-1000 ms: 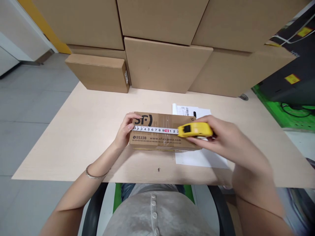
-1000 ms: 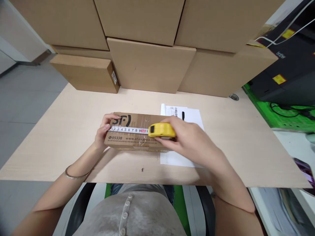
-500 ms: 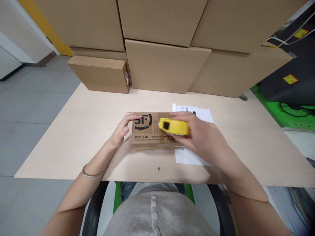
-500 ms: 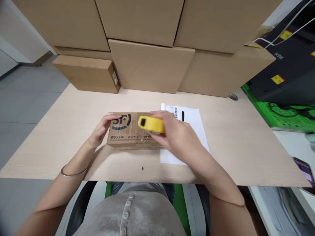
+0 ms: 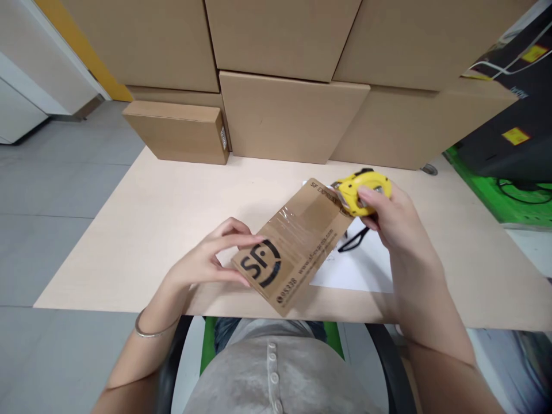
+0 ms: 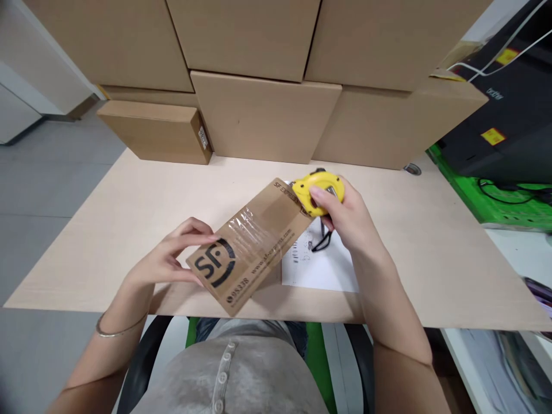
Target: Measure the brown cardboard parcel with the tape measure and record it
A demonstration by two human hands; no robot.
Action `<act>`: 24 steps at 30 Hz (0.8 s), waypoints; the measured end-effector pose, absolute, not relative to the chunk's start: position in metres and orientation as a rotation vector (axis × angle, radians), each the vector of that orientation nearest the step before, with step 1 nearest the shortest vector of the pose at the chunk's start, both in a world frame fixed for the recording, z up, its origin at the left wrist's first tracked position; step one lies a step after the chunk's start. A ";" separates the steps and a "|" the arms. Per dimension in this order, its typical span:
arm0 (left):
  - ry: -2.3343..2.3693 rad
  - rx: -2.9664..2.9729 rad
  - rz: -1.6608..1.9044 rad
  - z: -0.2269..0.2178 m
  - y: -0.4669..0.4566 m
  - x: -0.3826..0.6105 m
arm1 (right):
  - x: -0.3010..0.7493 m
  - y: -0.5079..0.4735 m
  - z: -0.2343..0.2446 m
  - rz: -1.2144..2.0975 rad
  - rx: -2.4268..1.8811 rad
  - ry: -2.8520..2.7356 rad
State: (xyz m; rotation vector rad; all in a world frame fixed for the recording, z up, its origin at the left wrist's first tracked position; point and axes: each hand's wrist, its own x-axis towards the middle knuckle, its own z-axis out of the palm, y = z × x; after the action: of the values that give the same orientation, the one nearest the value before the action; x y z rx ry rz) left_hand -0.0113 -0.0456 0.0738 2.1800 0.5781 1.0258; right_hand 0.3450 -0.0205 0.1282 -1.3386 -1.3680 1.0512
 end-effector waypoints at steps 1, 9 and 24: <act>0.573 2.216 1.041 0.078 -0.053 -0.003 | 0.341 -0.007 0.129 1.046 -1.323 -1.409; 0.663 2.455 1.195 0.065 -0.085 0.038 | 0.309 0.059 0.122 1.138 -1.237 -1.733; 0.710 1.422 1.517 0.042 0.018 0.073 | 0.281 0.022 0.150 0.614 -0.975 -2.208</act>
State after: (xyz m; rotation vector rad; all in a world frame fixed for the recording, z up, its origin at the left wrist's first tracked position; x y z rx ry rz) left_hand 0.0731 0.0184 0.0416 1.4223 0.7097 1.5168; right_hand 0.2808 0.0215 0.1500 -0.9747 -2.2085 0.6141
